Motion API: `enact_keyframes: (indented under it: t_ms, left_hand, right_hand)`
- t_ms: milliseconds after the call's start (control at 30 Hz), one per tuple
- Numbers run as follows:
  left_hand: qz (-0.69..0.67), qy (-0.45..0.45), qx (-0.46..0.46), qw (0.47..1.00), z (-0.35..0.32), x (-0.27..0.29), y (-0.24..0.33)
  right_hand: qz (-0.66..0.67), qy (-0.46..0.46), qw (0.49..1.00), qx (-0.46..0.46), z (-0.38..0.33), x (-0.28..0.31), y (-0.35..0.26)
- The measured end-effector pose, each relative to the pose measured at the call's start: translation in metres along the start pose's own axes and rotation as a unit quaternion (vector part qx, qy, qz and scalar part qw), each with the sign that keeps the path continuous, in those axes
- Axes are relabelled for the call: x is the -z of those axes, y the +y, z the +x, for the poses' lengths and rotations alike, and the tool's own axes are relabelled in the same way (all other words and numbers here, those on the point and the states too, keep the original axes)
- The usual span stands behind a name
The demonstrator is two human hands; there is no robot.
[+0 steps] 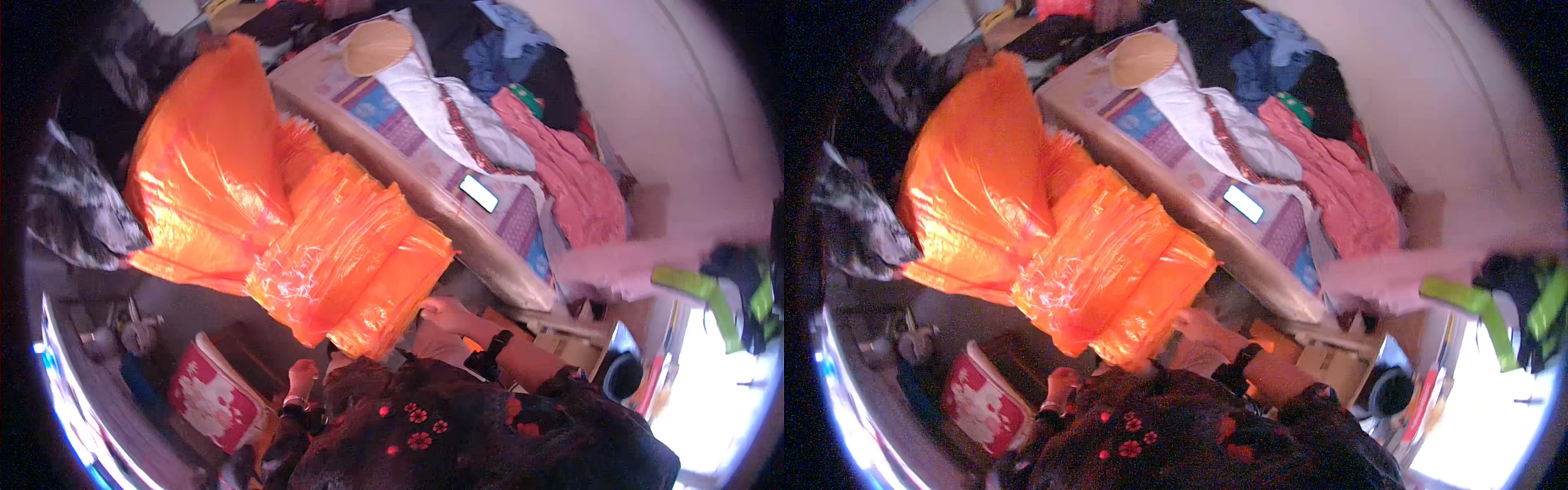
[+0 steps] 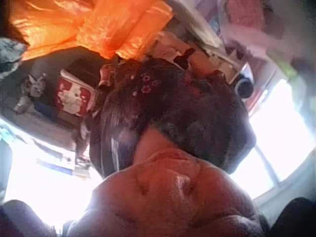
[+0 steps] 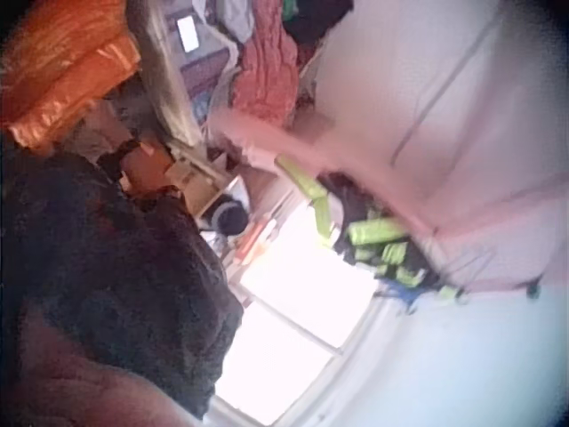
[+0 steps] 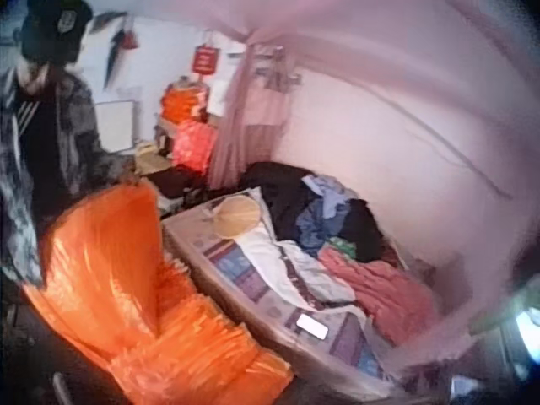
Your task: Bundling stacks of orange plastic sheets using a needle and red plastic ribbon.
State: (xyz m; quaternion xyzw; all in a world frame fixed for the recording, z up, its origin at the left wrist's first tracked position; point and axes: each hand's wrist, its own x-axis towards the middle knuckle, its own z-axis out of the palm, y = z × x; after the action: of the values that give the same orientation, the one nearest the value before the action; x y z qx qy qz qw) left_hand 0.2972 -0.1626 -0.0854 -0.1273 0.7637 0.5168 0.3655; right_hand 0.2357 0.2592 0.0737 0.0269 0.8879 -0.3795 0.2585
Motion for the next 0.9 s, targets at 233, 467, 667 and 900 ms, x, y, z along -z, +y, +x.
enact_keyframes:
  t_ms: [233,467,667,900]
  left_hand:
    - [0.124,0.223,0.005,0.967,-0.022,-0.126,0.043]
    - [0.378,0.166,-0.09,0.907,0.057,-0.248,0.058]
    - [0.322,0.273,-0.107,0.9,0.098,-0.283,0.036]
    - [0.346,0.37,-0.152,0.849,0.105,-0.305,0.008]
  right_hand:
    - [-0.048,-0.029,0.998,0.01,0.086,0.024,0.122]
    - [-0.276,-0.046,0.958,0.057,0.07,0.049,0.235]
    - [-0.372,-0.059,0.926,0.028,0.115,0.042,0.238]
    - [-0.388,0.069,0.91,0.127,0.138,0.024,0.295]
